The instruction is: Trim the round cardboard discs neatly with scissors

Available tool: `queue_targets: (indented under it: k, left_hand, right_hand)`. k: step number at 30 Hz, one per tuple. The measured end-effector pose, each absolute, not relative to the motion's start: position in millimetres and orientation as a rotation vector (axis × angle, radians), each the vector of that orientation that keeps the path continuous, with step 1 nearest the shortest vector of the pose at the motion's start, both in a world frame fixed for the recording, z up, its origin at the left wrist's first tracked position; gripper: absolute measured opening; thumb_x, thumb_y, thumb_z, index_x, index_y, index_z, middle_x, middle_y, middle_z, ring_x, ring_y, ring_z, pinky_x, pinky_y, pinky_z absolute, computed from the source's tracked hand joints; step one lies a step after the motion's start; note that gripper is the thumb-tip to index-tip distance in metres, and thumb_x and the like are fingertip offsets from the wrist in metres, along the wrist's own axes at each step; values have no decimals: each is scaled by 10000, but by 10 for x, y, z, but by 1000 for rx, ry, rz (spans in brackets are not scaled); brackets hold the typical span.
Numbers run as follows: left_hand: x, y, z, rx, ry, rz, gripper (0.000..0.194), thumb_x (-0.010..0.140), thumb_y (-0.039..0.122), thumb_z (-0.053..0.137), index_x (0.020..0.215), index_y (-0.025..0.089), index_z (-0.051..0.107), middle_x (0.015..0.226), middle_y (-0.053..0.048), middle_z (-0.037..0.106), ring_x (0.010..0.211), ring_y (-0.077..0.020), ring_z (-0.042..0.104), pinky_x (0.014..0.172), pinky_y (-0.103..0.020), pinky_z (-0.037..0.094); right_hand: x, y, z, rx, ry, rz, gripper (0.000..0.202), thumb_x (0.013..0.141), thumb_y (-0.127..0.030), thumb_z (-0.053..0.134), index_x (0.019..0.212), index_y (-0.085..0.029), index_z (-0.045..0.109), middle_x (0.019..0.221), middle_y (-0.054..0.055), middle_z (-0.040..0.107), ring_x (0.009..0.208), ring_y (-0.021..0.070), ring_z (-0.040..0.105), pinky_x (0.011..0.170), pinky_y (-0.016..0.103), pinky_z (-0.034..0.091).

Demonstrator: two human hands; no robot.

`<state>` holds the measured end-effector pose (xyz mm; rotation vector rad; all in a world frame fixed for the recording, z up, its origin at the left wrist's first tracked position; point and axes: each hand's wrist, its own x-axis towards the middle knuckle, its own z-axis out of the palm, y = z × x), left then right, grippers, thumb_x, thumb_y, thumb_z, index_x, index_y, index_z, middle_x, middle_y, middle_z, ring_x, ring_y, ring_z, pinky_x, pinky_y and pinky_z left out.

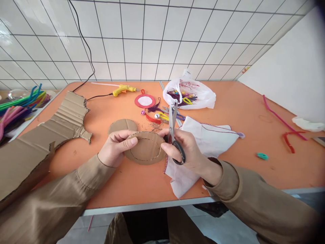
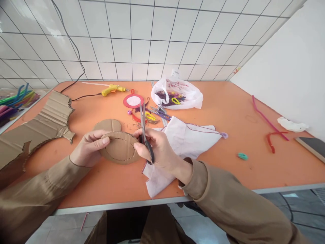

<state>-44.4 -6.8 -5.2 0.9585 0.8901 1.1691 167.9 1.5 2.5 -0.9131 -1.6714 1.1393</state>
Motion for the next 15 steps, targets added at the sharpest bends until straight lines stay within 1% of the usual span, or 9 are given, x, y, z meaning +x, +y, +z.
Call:
queue_targets:
  k: [3, 8, 11, 15]
  left_hand:
    - [-438, -67, -42, 991, 871, 1075, 278, 610, 417, 898, 763, 200, 812, 729, -41, 780, 674, -199, 700, 667, -315, 545]
    - [-442, -64, -87, 1031, 865, 926, 269, 659, 386, 877, 823, 184, 808, 835, -68, 800, 787, -231, 732, 779, -362, 576]
    - [-431, -64, -68, 1047, 890, 950, 269, 660, 388, 873, 831, 191, 808, 821, -65, 800, 807, -237, 732, 803, -370, 576]
    - [-410, -79, 36, 1219, 925, 1012, 253, 685, 393, 844, 818, 184, 795, 798, -62, 788, 826, -255, 719, 797, -374, 576]
  right_hand:
    - [1688, 24, 31, -955, -1625, 1081, 69, 745, -248, 662, 765, -255, 596, 596, -45, 489, 539, 131, 432, 498, 280, 381]
    - [1698, 73, -11, -995, -1476, 1076, 51, 772, -291, 663, 792, -263, 625, 718, -17, 565, 650, 161, 503, 622, 317, 419]
    - [1698, 93, -29, -1037, -1475, 1061, 37, 766, -282, 662, 795, -269, 643, 707, -15, 557, 650, 170, 498, 621, 327, 408]
    - [1697, 89, 12, -1037, -1520, 1028, 60, 741, -269, 673, 788, -271, 635, 696, -13, 553, 651, 173, 497, 627, 332, 421]
